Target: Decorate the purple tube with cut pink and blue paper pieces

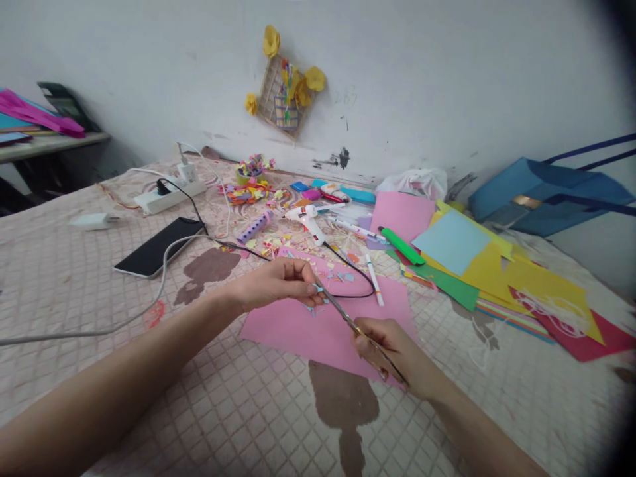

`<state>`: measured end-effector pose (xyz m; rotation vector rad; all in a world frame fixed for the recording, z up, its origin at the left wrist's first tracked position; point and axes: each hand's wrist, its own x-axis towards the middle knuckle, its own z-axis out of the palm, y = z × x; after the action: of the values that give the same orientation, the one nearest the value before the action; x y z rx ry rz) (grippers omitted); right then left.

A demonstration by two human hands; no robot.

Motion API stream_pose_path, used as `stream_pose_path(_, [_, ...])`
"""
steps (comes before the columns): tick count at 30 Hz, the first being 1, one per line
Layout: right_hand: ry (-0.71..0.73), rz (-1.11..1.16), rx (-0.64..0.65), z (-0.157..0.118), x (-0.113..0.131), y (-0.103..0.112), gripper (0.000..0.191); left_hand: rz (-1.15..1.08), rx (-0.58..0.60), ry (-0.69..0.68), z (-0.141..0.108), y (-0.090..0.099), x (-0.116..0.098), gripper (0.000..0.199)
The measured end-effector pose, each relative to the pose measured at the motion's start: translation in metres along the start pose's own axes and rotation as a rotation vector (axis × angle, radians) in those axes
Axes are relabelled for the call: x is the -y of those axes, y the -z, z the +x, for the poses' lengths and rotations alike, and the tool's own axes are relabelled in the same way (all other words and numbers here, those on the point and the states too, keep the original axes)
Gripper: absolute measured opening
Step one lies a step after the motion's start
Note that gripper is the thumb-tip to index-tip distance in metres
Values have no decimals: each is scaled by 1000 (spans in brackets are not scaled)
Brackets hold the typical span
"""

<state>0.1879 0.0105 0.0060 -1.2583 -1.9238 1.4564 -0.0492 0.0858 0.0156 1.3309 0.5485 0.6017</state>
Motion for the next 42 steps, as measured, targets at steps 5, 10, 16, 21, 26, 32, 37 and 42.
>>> stream_pose_path(5, [-4,-1,-4,0,-3,0,41,-4,-3,4,0,0,-1,12])
stream_pose_path(10, [28,23,-52,3,-6,-2,41,62,-3,110,-2,7,-8,13])
stream_pose_path(16, [9,55,-82,5,-7,-5,43,304,38,287,-5,19,-9,16])
stream_pose_path(21, [-14,66,-97,4,-7,-5,42,340,33,325,-5,21,-6,16])
stream_pose_path(26, [0,70,-89,5,-6,-6,42,465,27,329,-6,21,-8,10])
stream_pose_path(32, [-7,61,-100,5,-6,-5,43,873,-80,360,-9,20,-6,17])
stream_pose_path(37, [-36,57,-113,6,-4,-5,44,1348,-386,239,-9,15,-5,17])
stream_pose_path(42, [-29,57,-135,8,-1,-5,45,1265,-212,-76,-3,-3,6,12])
